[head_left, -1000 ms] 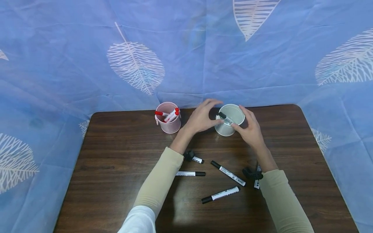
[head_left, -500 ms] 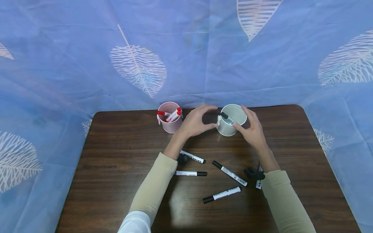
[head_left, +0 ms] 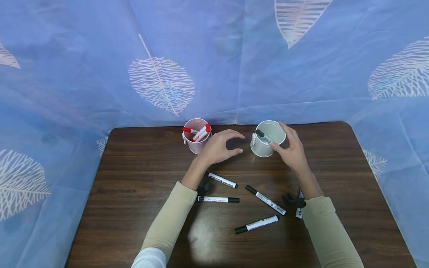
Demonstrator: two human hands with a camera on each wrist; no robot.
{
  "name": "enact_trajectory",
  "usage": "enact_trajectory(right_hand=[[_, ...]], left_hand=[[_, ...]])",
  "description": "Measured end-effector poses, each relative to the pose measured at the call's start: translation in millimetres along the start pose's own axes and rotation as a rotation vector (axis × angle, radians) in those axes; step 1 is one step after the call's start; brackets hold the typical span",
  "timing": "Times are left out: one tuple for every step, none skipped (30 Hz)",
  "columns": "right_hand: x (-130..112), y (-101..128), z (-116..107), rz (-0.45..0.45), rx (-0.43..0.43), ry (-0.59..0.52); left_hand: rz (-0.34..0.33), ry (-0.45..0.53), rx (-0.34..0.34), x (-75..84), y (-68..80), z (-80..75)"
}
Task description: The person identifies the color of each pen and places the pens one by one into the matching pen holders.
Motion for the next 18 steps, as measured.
enact_trajectory(right_hand=[[0, 0, 0, 0.003, -0.001, -0.001], [0, -1, 0, 0.005, -0.002, -0.003], [-1, -1, 0, 0.007, -0.003, -0.002], [0, 0, 0, 0.007, -0.004, -0.002], [0, 0, 0, 0.007, -0.005, -0.003], [0, 0, -1, 0.007, -0.005, -0.005], [0, 1, -1, 0.007, -0.007, -0.004], [-1, 1, -1, 0.007, -0.008, -0.003], [-1, 1, -1, 0.008, -0.009, -0.001], [-1, 2, -1, 0.007, -0.01, -0.001], [-1, 2, -1, 0.008, -0.012, -0.001], [-1, 2, -1, 0.008, -0.014, -0.001], [-1, 2, -1, 0.008, -0.016, 0.0], [-1, 3, -1, 0.006, -0.017, -0.002], [-1, 3, -1, 0.004, -0.017, -0.002], [-1, 3, -1, 0.002, -0.018, -0.002], [-1, 2, -1, 0.002, -0.019, -0.002], [0, 2, -1, 0.0, -0.019, -0.002]], left_hand=[[-0.004, -0.001, -0.004, -1.0, 2.2, -0.8], [-0.007, -0.003, -0.008, -2.1, 4.4, -1.5], [-0.009, -0.003, -0.009, -3.0, 6.4, -2.3], [-0.01, -0.006, -0.007, -3.9, 9.0, -2.1], [-0.011, -0.007, -0.002, -4.8, 11.5, -2.1], [-0.01, -0.008, 0.004, -5.3, 13.9, -2.4], [-0.01, -0.006, 0.01, -6.0, 16.2, -2.6], [-0.008, -0.002, 0.016, -6.6, 18.2, -2.7], [-0.007, 0.003, 0.02, -7.2, 20.3, -2.9], [-0.008, 0.005, 0.023, -8.0, 22.5, -3.0], [-0.011, 0.01, 0.025, -8.7, 24.7, -3.0], [-0.014, 0.014, 0.023, -9.4, 27.0, -3.0], [-0.019, 0.016, 0.021, -10.2, 29.5, -3.0], [-0.026, 0.022, 0.018, -10.8, 31.9, -2.9], [-0.03, 0.025, 0.016, -11.3, 34.4, -2.9], [-0.035, 0.026, 0.015, -11.9, 36.8, -3.0], [-0.038, 0.032, 0.017, -12.4, 39.2, -3.0], [-0.038, 0.04, 0.019, -12.7, 41.5, -3.2]])
Point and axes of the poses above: each hand's wrist, its own y-axis away from the middle knuckle, its own z-axis out of the palm, x = y × z, the point moved 5 cm from there along -y, towards the middle knuckle, and after that the axes turned 10 degrees about x, right-handed, at the moved point
